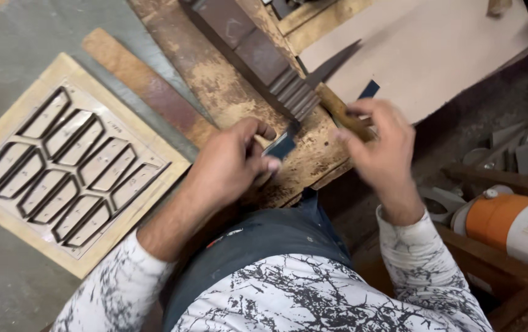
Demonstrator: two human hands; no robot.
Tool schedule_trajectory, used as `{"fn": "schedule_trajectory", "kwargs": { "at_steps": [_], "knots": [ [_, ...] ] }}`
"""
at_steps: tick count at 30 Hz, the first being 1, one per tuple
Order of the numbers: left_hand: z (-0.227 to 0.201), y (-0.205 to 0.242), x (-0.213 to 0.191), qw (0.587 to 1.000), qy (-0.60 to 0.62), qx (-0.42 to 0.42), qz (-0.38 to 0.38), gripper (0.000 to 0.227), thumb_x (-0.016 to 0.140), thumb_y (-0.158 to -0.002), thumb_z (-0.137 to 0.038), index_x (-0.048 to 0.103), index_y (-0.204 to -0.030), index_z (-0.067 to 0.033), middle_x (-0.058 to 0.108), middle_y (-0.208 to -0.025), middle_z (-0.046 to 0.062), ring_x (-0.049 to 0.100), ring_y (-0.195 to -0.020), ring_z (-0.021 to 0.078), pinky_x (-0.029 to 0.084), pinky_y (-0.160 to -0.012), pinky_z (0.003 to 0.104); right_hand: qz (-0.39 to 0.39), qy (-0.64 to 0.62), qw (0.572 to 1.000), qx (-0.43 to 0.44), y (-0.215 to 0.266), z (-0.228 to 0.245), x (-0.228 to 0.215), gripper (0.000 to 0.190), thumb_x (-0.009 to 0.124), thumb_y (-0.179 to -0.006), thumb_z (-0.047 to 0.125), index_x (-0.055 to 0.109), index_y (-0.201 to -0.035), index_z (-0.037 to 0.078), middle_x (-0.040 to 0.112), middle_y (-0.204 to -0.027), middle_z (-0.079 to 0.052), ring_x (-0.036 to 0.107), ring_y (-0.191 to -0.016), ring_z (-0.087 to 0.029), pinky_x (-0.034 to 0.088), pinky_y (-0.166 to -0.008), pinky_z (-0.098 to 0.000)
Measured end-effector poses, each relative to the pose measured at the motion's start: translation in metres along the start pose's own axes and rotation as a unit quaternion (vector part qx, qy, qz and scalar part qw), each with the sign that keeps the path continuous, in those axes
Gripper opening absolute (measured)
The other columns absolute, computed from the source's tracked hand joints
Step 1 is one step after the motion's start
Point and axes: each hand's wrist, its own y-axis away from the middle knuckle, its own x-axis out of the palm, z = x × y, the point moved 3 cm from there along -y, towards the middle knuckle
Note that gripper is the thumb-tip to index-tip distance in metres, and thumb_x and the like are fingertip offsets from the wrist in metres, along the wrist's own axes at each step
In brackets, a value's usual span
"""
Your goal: The person shapes small metal frames by placing them into a numbered wooden jig and tapping them with a wooden mallet. They also use a hammer to bend the metal pieces on a metal anvil and use pliers to adjust the frames within the jig.
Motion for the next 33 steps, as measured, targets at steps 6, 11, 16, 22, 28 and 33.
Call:
{"fn": "schedule_trajectory", "kwargs": {
  "at_steps": [6,11,16,22,28,33],
  "knots": [
    [-0.017,-0.047,0.010,0.997,-0.042,-0.033,-0.059,0.030,0.084,-0.081,-0.028,0.075,-0.097,-0.0051,0.076,-0.084,0.015,0.073,-0.077,0.0244,0.057,-0.074,0.042,0.058,0.152,0.987,0.019,-0.008,-0.028,0.015,0.047,0.089,-0.086,0.029,0.067,-0.116,-0.001,0.064,-0.112,-0.021,0.063,-0.104,-0.036,0.053,-0.089,-0.0458],
    [-0.014,-0.059,0.013,0.994,-0.053,-0.083,-0.054,0.028,0.081,-0.085,-0.029,0.075,-0.098,-0.0053,0.076,-0.091,0.013,0.075,-0.085,0.0240,0.058,-0.081,0.041,0.123,0.180,0.975,0.044,-0.002,-0.051,0.032,0.043,0.084,-0.092,0.028,0.062,-0.112,-0.003,0.063,-0.096,-0.021,0.065,-0.087,-0.040,0.053,-0.076,-0.0493],
    [-0.013,-0.062,0.015,0.992,-0.062,-0.079,-0.073,0.028,0.079,-0.087,-0.029,0.073,-0.099,-0.0048,0.075,-0.092,0.015,0.073,-0.090,0.0273,0.056,-0.083,0.043,0.145,0.032,0.981,0.124,-0.019,-0.040,0.007,0.039,0.077,-0.096,0.024,0.061,-0.118,-0.002,0.066,-0.085,-0.016,0.064,-0.073,-0.031,0.051,-0.064,-0.0427],
    [-0.011,-0.067,0.017,0.993,-0.058,-0.064,-0.083,0.028,0.081,-0.086,-0.027,0.072,-0.097,-0.0034,0.075,-0.092,0.018,0.073,-0.091,0.0310,0.055,-0.084,0.044,0.101,-0.329,0.936,0.079,0.023,-0.035,-0.037,0.036,0.067,-0.103,0.017,0.053,-0.129,-0.004,0.063,-0.091,-0.004,0.062,-0.071,-0.007,0.053,-0.060,-0.0234],
    [-0.012,-0.066,0.017,0.992,-0.064,-0.067,-0.081,0.026,0.080,-0.086,-0.027,0.072,-0.093,-0.0036,0.074,-0.088,0.018,0.074,-0.088,0.0312,0.056,-0.082,0.044,0.046,-0.201,0.979,-0.007,0.050,-0.021,-0.046,0.057,0.067,-0.103,0.007,0.045,-0.156,-0.002,0.071,-0.091,-0.008,0.062,-0.060,-0.006,0.050,-0.053,-0.0192],
    [-0.013,-0.066,0.018,0.992,-0.076,-0.049,-0.082,0.026,0.081,-0.086,-0.026,0.070,-0.092,-0.0028,0.074,-0.086,0.018,0.073,-0.086,0.0305,0.057,-0.080,0.044,0.040,-0.157,0.978,-0.134,0.053,-0.022,-0.038,0.065,0.069,-0.102,-0.002,0.043,-0.160,0.007,0.070,-0.113,-0.023,0.066,-0.073,-0.015,0.053,-0.061,-0.0248]
  ]
}}
